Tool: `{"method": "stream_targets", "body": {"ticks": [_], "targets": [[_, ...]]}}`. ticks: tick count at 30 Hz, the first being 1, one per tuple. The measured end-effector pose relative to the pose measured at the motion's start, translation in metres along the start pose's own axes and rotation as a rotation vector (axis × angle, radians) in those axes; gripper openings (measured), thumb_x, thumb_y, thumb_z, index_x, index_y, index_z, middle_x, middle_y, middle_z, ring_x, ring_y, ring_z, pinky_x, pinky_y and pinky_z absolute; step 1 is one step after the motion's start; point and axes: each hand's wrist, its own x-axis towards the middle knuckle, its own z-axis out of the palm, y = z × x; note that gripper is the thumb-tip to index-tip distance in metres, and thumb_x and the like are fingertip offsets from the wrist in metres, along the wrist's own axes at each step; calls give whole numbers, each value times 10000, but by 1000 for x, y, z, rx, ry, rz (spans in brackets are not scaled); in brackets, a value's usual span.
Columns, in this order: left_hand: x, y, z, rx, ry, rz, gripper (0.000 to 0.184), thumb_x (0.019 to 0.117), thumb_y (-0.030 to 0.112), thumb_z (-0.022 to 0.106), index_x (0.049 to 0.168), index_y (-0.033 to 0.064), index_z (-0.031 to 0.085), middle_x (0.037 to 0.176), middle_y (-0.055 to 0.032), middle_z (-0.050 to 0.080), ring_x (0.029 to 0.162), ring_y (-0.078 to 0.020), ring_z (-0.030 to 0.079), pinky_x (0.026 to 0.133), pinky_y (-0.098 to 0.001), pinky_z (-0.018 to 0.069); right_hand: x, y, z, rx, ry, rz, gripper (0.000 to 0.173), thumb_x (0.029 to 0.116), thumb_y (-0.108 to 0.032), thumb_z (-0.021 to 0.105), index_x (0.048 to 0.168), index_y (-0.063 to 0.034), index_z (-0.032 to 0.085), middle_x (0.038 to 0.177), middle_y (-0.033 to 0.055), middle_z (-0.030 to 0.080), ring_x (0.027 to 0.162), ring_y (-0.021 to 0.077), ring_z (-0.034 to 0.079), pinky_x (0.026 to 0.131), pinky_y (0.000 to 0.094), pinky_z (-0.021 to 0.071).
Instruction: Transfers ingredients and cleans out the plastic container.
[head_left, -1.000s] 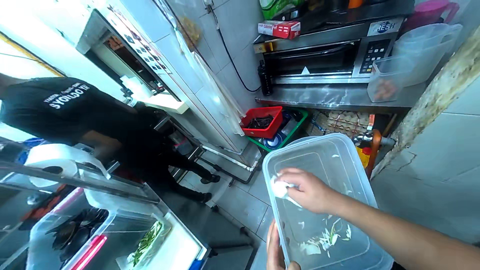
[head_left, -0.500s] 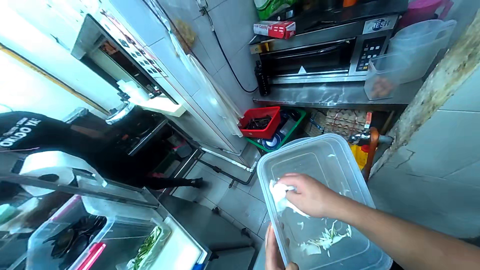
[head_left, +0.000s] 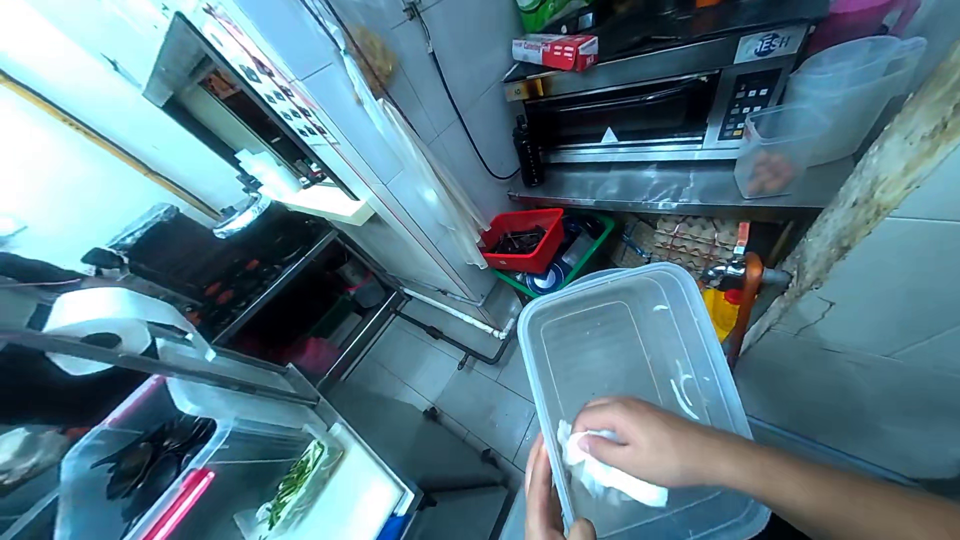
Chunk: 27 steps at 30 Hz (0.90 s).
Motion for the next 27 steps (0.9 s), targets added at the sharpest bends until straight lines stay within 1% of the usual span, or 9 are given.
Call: {"method": "stream_targets", "body": {"ticks": [2,4,9,11,14,16,21,22,27], "targets": [[-1,2,0,12,31,-32,866,736,-98,593,1544,-77,282,1627,-236,255,1415,-244,449,1081,-405,499,1,-4,-16,1,205,42,233,1014,-290,595,1106,-129,737,1178,46,669,1095,139,634,953,348,539],[-3,5,2,21,40,-66,894,715,-126,572,1549,-84,252,1634,-239,233,1408,-248,458,1064,-410,513,13,-11,-30,-108,487,99,176,975,-266,670,1099,-155,726,1155,41,659,1060,180,646,908,424,570],[2,8,13,65,20,-49,842,720,-116,560,1523,-104,308,1625,-257,246,1423,-271,443,1076,-398,512,65,2,-30,-552,977,85,232,1016,-259,631,1089,-63,732,1072,145,687,970,328,694,796,514,600],[5,10,14,133,-11,-3,746,766,-19,605,1483,-92,412,1615,-259,277,1444,-287,411,1100,-409,490,76,2,-20,-514,962,85,267,1025,-261,612,1143,-55,735,1126,154,685,1060,342,672,852,513,590],[7,14,10,182,-67,42,685,802,12,604,1475,-32,483,1625,-224,290,1478,-292,363,1138,-440,454,72,-10,-7,-484,716,70,376,981,-191,629,1328,-47,649,1350,162,603,1309,355,530,1051,500,497],[6,14,8,195,-65,53,692,787,-7,605,1471,-24,497,1624,-218,296,1476,-290,367,1134,-436,459,62,-12,3,-551,553,51,483,961,-164,642,1427,-61,575,1421,145,552,1361,330,473,1095,457,465],[5,9,1,161,-44,34,728,796,4,614,1495,-71,425,1620,-243,279,1456,-283,388,1121,-420,464,10,26,40,-529,71,-220,271,988,-67,558,1214,-88,707,1391,136,588,1322,345,520,1090,461,480],[4,9,1,149,-40,34,732,803,6,610,1503,-69,408,1622,-244,273,1459,-279,385,1128,-416,456,4,27,38,-483,94,-217,282,983,-79,572,1226,-102,715,1389,136,591,1317,335,531,1085,455,488],[0,13,4,121,-10,-2,791,743,-77,569,1510,-88,376,1637,-244,247,1475,-298,367,1135,-425,460,22,12,-17,-373,730,-5,303,955,-178,693,1243,-84,683,1235,159,630,1119,305,644,945,484,574]]}}
